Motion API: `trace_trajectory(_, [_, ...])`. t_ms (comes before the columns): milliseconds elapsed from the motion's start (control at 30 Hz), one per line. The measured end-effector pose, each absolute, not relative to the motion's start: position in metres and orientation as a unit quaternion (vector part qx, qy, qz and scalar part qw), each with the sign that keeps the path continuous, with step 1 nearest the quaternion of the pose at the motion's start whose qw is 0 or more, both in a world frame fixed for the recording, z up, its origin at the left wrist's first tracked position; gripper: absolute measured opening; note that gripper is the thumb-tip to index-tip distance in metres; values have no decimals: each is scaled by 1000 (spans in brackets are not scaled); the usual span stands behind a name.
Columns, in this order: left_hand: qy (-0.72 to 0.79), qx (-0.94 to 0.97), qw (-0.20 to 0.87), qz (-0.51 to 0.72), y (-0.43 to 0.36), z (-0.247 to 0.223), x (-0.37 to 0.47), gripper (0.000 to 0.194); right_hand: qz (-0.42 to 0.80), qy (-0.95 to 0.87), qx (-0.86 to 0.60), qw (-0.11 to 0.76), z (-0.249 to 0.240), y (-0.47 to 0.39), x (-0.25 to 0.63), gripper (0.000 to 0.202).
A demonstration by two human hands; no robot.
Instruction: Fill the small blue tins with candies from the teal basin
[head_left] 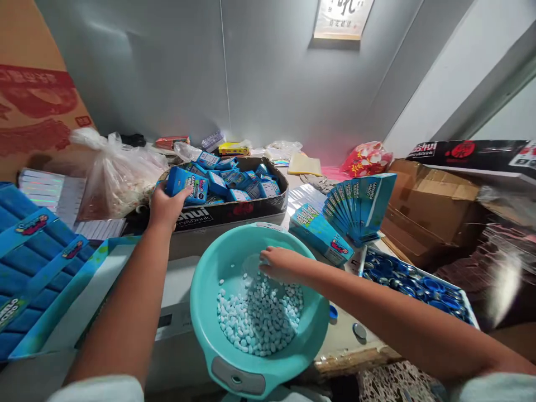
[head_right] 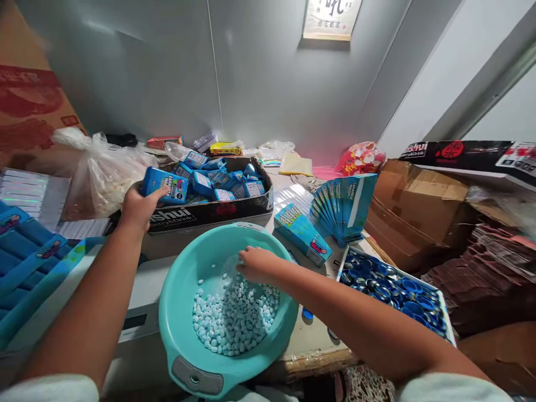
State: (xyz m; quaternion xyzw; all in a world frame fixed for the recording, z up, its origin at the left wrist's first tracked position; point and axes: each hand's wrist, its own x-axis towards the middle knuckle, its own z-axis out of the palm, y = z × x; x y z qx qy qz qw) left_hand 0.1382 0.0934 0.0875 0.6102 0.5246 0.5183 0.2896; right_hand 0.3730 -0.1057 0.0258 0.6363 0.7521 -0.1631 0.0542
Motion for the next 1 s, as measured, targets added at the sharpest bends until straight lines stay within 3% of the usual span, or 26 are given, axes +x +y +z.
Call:
trace_trajectory(100, [456, 480, 429, 615, 27, 71, 140, 51, -124, 757, 639, 58, -1, -87, 366, 37])
trace_trajectory(200, [430, 427, 541, 583, -34, 43, 148, 45, -119, 769, 622, 91, -18, -86, 364, 33])
trace_trajectory(400, [511, 527, 402, 547, -70, 25, 148, 56, -145, 757, 616, 160, -16, -117, 382, 40])
trace_trajectory(767, [527, 508, 459, 503, -48, 19, 142, 54, -289, 755, 545, 224, 43, -167, 347, 28])
trace_trajectory(833, [524, 506, 466, 502, -46, 19, 142, 55, -291, 747, 560, 207, 47, -153, 347, 30])
trace_trajectory(1000, [502, 537, 464, 495, -49, 24, 146, 52, -168, 755, 622, 123, 20, -112, 332, 48])
